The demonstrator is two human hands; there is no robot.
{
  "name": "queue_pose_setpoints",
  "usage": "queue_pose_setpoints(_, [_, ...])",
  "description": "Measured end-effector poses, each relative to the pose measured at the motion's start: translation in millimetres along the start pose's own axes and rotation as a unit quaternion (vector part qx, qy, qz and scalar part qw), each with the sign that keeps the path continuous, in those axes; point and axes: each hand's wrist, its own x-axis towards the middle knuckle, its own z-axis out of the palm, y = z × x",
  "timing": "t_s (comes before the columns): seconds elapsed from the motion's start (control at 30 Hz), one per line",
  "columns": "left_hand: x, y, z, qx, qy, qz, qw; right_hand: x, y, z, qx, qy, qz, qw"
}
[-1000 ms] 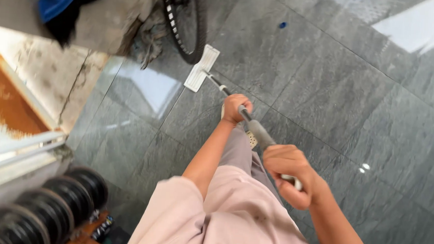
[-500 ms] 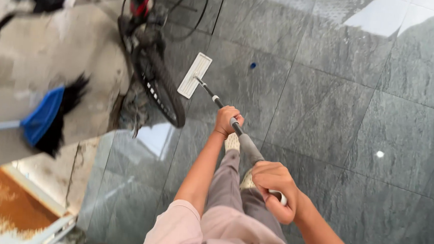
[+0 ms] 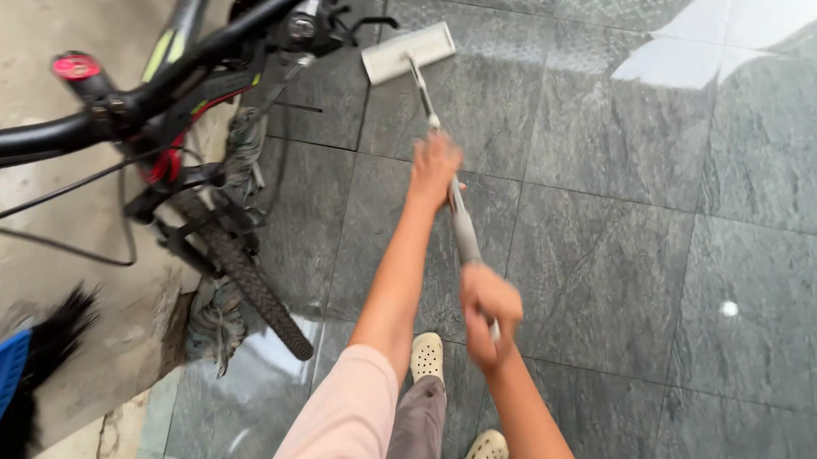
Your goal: The recorder is mopping the tiled floor in a semi-outdoor entryway area.
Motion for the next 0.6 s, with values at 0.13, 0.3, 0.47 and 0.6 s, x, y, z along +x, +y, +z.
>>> queue_pose_setpoints(0.13, [34,-21,86,0.087,0.111,0.016,0.990,25,81,-6,0.032,0.063,-0.078,0.994])
queue_pose_setpoints(0.3, [-26,23,22,-0.198,0.021,0.077,0.977,-7,45,-21,0.071,0.096,-0.031,0.992])
queue_pose_setpoints(0.47, [-148,101,-9,-0.275,0.024,0.124,0.953,-110,-67,-36,0.024,0.098,-0.013,0.995])
queue_pose_setpoints(0.6, [-267,174,-13,-0.339,0.091,0.128,0.928,-185,-195,-49,0.013,0.098,0.040,0.994])
